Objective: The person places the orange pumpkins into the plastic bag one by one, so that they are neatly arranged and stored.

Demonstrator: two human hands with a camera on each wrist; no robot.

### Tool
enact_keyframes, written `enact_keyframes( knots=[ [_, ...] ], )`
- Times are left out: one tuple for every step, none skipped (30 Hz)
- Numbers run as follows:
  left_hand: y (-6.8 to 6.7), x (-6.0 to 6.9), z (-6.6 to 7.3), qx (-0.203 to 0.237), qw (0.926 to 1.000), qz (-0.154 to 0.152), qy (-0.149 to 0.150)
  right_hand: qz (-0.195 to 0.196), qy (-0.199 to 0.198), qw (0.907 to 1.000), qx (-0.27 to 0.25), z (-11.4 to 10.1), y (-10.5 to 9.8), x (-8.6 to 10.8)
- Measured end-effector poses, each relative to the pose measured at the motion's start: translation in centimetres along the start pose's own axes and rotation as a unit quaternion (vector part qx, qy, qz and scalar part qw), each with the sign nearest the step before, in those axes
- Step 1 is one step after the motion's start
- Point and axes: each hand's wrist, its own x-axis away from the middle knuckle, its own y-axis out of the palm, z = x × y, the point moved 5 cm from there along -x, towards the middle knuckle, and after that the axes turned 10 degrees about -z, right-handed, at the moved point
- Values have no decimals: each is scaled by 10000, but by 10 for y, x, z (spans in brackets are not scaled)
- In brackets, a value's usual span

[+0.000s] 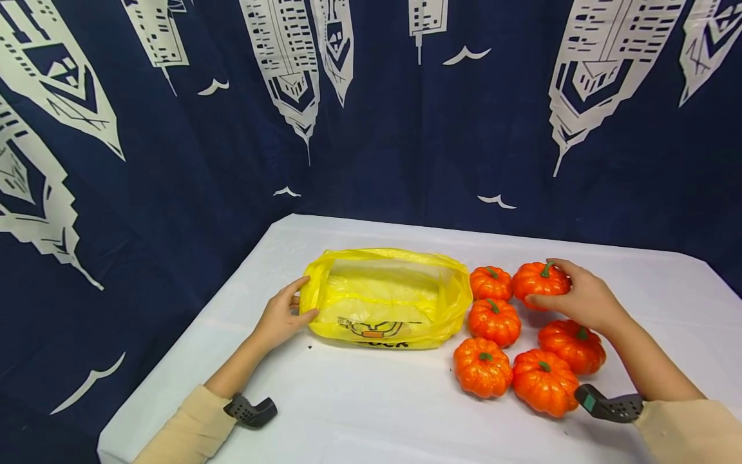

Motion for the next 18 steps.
enact_keyframes(
  knots=[
    [0,0,0,3,10000,7,-13,30,-16,10000,-7,-2,0,0],
    [0,0,0,8,10000,11,-22,43,-32,10000,-18,-4,-1,0],
    [0,0,-1,15,10000,12,-30,51,-42,10000,-39,-7,-1,0],
    [0,1,0,26,10000,14,-37,57,-46,9999,-70,-9,-1,0],
    [-1,1,0,28,10000,15,-35,53,-45,9999,-105,-12,-1,0],
    [-1,1,0,32,10000,12,-38,42,-39,9999,-147,-15,-1,0],
    [-1,1,0,36,10000,7,-42,37,-36,9998,-168,-17,0,0],
    [-1,1,0,34,10000,3,-47,16,-34,9998,-203,-20,0,0],
    [-1,1,0,36,10000,1,-51,10,-47,9997,-234,-22,0,0],
    [0,1,0,34,10000,1,-54,13,-64,9997,-252,-25,1,-1],
    [0,1,0,33,10000,3,-56,11,-93,9996,-270,-28,1,-1],
    [0,1,0,33,10000,7,-52,20,-123,9995,-277,-30,1,-1],
    [-1,1,0,35,10000,16,-49,30,-166,9995,-279,-33,2,-2],
    [-1,1,0,37,10000,29,-49,38,-209,9994,-290,-36,2,-3],
    [-1,1,0,51,10000,36,-43,45,-249,9993,-292,-39,3,-4],
    [-1,1,0,46,10000,35,-46,52,-265,9992,-288,-41,3,-4],
    [0,1,0,43,10000,28,-43,46,-274,9992,-290,-44,3,-5],
    [0,1,0,49,10000,20,-45,34,-280,9992,-291,-46,4,-5]
  ],
)
